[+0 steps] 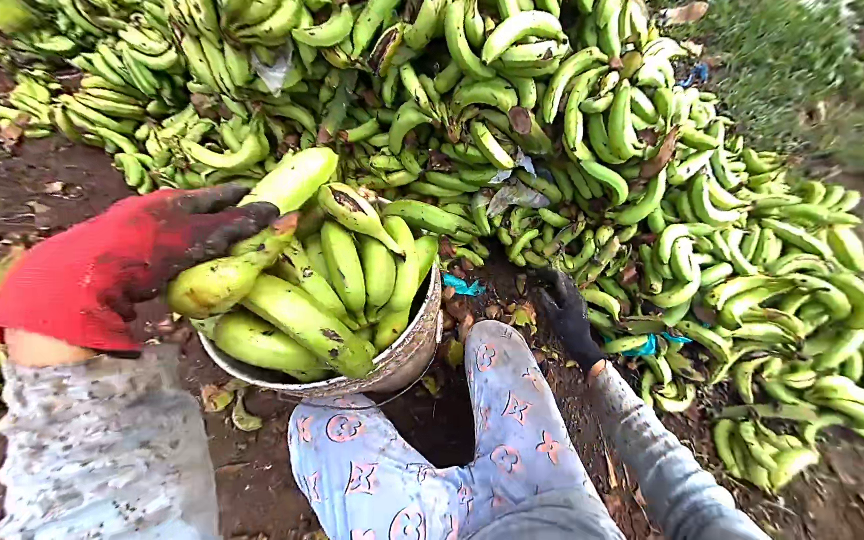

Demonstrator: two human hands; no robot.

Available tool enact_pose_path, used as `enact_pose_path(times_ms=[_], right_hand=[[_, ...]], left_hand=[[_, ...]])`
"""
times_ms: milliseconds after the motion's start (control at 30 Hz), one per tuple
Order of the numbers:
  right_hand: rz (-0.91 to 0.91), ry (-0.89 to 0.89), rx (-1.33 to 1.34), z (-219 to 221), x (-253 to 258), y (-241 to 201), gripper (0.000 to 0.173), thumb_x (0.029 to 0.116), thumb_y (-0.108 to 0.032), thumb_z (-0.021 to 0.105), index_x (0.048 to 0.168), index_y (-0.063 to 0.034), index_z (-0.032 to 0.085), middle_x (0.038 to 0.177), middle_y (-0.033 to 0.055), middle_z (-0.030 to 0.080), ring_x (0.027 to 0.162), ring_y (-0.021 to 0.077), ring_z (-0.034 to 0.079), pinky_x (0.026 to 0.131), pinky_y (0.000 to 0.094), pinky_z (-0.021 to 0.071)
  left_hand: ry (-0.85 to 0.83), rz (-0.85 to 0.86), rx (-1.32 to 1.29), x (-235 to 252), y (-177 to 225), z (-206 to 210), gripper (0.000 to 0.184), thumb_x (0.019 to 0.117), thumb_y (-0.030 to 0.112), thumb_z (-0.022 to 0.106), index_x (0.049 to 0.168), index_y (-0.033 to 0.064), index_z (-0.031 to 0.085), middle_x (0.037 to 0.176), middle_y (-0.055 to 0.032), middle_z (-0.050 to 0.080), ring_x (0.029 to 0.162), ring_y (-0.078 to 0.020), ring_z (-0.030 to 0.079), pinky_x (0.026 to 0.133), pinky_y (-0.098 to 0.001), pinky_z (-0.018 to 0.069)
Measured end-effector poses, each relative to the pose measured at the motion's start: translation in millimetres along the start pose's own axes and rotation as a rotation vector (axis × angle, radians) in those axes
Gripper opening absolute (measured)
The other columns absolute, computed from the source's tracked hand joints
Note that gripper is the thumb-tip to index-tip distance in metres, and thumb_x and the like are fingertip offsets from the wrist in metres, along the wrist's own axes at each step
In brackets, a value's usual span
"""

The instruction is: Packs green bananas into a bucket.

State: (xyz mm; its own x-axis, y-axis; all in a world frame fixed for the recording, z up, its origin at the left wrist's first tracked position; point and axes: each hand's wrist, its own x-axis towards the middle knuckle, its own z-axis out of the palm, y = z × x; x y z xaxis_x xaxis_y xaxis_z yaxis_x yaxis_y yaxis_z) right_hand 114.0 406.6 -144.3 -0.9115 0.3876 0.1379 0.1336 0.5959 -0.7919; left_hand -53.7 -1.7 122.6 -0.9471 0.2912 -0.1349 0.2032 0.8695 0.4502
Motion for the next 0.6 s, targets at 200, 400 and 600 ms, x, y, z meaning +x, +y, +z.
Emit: enact_pose_path(times_ms=[200,400,600], right_hand=[[0.458,-0.136,-0.590,-39.8,17.7,123.8,0.068,0.0953,-0.031,0.069,0.154,-0.0058,0.045,0.160,0.0239,0.039,0.150,0.0446,0.031,0.119,0.0664,0.0266],[0.562,-0.368,-0.826,-39.4,28.0,161.4,0.080,0.0849,-0.043,0.077,0.146,0.0001,0.051,0.151,0.0320,0.046,0.143,0.0501,0.040,0.113,0.0711,0.0316],[0.397,-0.269,-0.439,-2.4,40.4,75.4,0.071,0.0917,-0.017,0.073,0.152,0.0031,0.040,0.148,0.0305,0.050,0.138,0.0444,0.050,0.114,0.0607,0.0395]], left_hand=[[0.001,-0.203,0.296,33.8,-21.5,-11.2,0.050,0.0967,0.062,0.058,0.104,0.0152,0.072,0.092,-0.0185,0.072,0.086,-0.0385,0.070,0.073,-0.0677,0.0519],[-0.022,-0.278,0.427,7.8,52.1,-9.2,0.058,0.0995,0.063,0.053,0.096,0.0072,0.068,0.091,-0.0256,0.067,0.090,-0.0470,0.066,0.072,-0.0723,0.0456],[0.223,0.134,0.052,-50.7,31.2,-22.8,0.041,0.1101,0.034,0.040,0.140,0.0159,0.061,0.133,-0.0119,0.065,0.121,-0.0248,0.062,0.103,-0.0527,0.0463]])
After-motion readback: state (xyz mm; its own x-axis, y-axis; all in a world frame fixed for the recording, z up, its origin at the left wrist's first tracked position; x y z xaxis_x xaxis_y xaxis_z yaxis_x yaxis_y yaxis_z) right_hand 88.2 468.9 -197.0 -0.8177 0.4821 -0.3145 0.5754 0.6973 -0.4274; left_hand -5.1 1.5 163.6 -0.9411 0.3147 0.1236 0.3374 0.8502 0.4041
